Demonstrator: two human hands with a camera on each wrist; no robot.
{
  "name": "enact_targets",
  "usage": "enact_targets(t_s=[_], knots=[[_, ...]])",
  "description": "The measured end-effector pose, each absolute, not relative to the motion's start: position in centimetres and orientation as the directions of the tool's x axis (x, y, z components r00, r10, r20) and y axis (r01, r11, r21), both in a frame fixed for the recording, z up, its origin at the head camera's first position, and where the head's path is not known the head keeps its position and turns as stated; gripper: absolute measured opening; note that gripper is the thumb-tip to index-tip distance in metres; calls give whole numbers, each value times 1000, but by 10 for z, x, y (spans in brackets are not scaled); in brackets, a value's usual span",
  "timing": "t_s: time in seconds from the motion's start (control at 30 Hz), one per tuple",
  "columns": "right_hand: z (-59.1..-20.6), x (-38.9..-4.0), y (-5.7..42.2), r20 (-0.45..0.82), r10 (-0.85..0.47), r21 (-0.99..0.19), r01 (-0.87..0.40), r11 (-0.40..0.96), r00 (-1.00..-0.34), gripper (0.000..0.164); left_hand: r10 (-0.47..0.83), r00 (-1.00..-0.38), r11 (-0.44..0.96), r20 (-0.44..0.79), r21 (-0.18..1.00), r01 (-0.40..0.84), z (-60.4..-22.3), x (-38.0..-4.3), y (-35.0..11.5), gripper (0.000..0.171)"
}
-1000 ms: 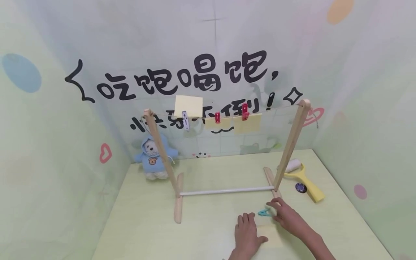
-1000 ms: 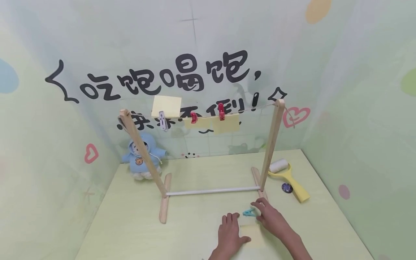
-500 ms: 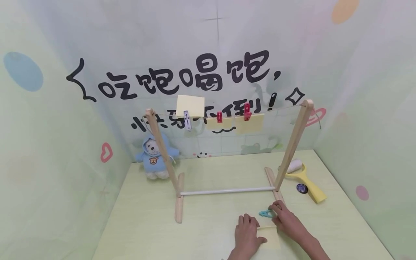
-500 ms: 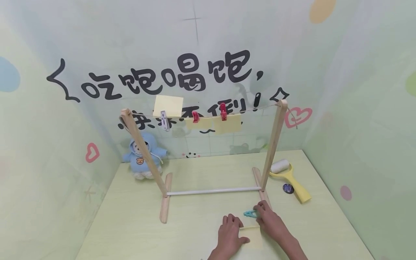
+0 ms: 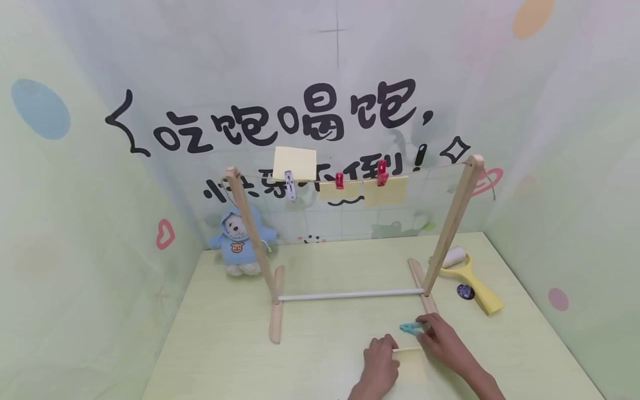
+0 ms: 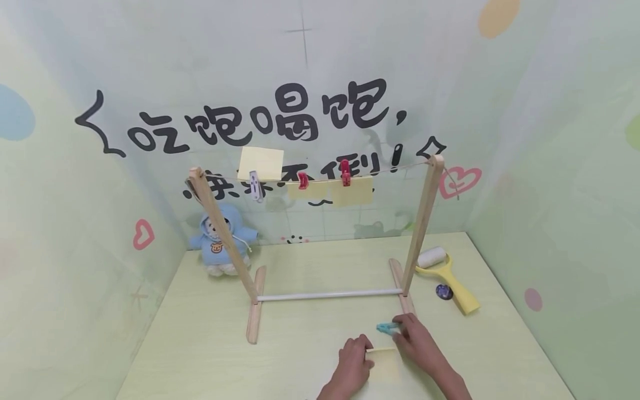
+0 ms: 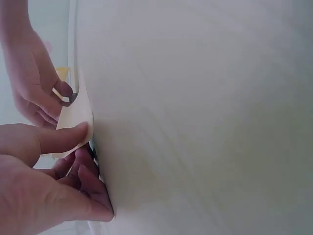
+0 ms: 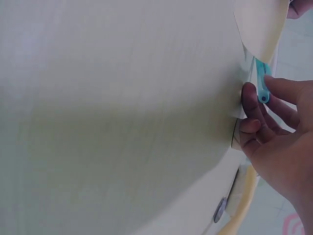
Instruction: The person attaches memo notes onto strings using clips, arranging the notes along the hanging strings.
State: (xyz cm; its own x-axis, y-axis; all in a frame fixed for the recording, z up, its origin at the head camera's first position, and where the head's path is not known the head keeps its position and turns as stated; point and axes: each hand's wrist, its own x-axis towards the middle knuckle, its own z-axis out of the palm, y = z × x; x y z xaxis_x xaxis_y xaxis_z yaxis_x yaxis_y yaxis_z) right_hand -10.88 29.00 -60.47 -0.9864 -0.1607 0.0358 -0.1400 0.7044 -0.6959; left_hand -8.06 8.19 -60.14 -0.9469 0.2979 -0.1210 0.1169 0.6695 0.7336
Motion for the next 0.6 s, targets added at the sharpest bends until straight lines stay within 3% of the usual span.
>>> enact_targets(t_s=[0.23, 0.47, 0.6], knots=[[-611, -102, 289, 270, -109, -728, -277, 628, -957, 30, 317, -935, 465, -160, 885, 7, -602, -85, 72, 15], [-601, -100, 286, 121, 45, -804, -72, 590, -992, 33, 319, -940, 361, -120, 933, 3, -604, -85, 67, 18], [-598, -99, 287, 140, 66, -810, -76, 581, -988, 30, 310, -947, 312, -86, 950, 15, -605, -85, 65, 12]])
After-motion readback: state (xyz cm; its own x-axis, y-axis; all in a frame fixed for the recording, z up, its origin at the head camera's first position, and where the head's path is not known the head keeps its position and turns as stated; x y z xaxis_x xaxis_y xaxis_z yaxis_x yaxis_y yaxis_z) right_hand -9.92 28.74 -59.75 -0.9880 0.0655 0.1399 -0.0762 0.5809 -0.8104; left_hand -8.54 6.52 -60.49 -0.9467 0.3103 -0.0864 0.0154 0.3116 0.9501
